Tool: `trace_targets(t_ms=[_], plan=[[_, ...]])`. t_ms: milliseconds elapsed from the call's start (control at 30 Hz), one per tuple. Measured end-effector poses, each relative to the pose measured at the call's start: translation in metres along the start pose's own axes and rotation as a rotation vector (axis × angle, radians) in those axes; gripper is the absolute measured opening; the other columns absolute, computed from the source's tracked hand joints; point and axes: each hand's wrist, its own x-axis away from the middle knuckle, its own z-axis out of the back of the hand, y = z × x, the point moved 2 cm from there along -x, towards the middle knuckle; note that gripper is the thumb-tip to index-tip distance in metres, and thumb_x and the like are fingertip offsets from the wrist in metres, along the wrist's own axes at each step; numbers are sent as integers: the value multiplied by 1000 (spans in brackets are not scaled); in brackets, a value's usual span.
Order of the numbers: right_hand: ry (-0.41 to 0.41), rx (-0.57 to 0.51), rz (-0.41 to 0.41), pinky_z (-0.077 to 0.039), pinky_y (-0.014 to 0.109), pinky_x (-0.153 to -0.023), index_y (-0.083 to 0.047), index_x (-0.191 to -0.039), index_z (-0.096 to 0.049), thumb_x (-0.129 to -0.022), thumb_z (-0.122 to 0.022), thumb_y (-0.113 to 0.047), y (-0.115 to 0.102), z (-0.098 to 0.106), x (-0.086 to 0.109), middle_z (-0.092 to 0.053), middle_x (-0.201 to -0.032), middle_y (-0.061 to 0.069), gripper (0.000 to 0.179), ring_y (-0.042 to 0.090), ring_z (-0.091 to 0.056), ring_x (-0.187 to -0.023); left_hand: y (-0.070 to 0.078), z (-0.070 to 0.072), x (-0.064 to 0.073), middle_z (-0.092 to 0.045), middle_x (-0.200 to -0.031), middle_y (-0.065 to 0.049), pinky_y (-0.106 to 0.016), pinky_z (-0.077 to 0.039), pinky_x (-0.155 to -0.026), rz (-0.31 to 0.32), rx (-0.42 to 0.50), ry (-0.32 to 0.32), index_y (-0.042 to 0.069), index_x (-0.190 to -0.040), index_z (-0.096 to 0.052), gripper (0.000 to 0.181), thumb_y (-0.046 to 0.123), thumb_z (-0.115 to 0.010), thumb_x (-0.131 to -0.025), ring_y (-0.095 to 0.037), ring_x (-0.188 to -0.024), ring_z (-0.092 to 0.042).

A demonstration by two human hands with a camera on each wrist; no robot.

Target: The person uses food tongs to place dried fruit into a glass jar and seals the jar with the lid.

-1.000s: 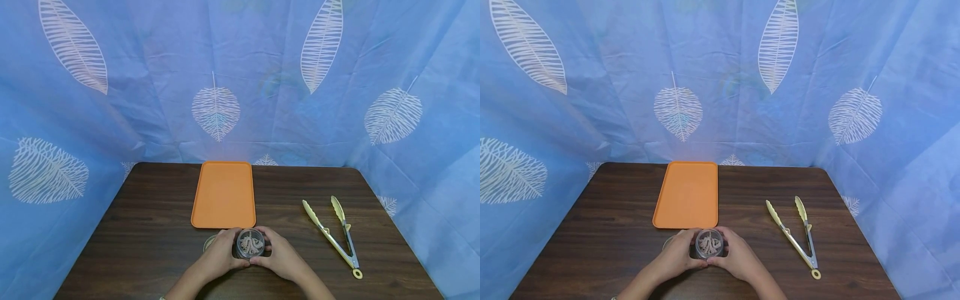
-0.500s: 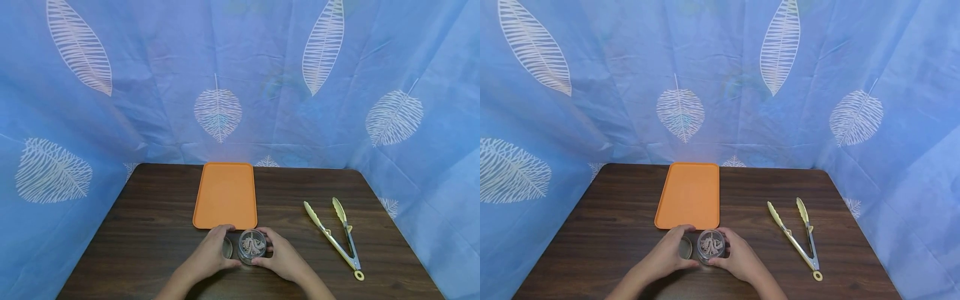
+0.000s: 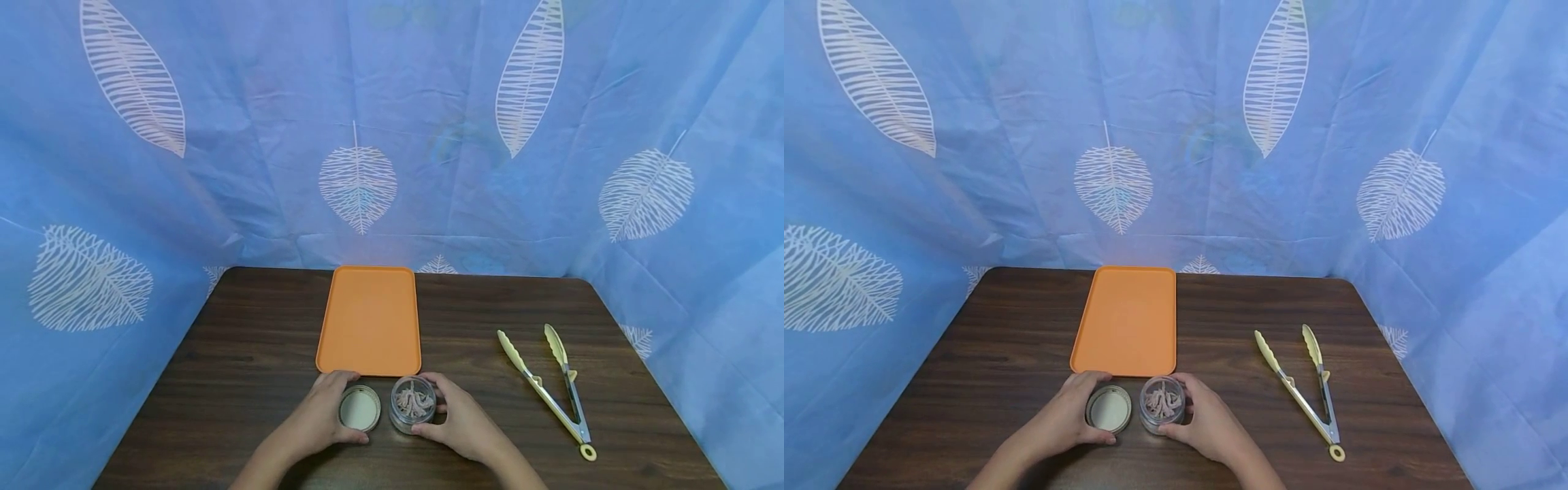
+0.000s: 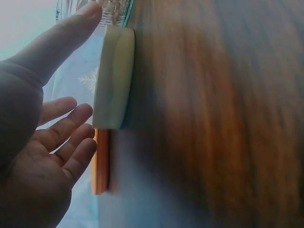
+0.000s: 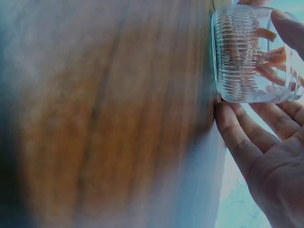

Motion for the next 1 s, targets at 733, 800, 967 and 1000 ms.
trace_targets(t_ms=[733, 800, 967, 1000], plan=[[-56, -146, 21, -58, 32, -103, -9, -162, -38, -82, -97, -28, 5, -4, -3, -48, -158, 19, 101, 33, -61, -134, -3, -4, 0, -66, -134, -13, -53, -57, -97, 49, -49, -25, 5, -139, -62, 94, 38, -107, -63, -29, -120, -61], [-50, -146, 20, -59, 36, -105, -9, -161, -41, -81, -98, -25, 5, -6, -4, -48, -158, 19, 99, 35, -59, -137, -2, -4, 0, -67, -134, -13, -52, -57, -96, 46, -51, -25, 6, -138, -62, 93, 37, -107, -63, -28, -119, -60], [-23, -101, -3, -57, 51, -108, -10, -157, -48, -78, -99, -22, 1, -8, -5, -54, -154, 18, 95, 38, -59, -138, 1, -4, -1, -66, -136, -14, -53, -57, -94, 61, -43, -51, 8, -138, -62, 89, 37, -106, -66, -30, -120, -59], [-22, -99, -11, -56, 54, -108, -10, -157, -48, -78, -100, -22, 0, -9, -5, -54, -154, 19, 95, 39, -59, -138, 2, -3, -1, -65, -136, -14, -54, -58, -94, 64, -36, -54, 8, -138, -62, 89, 36, -106, -66, -31, -121, -59]])
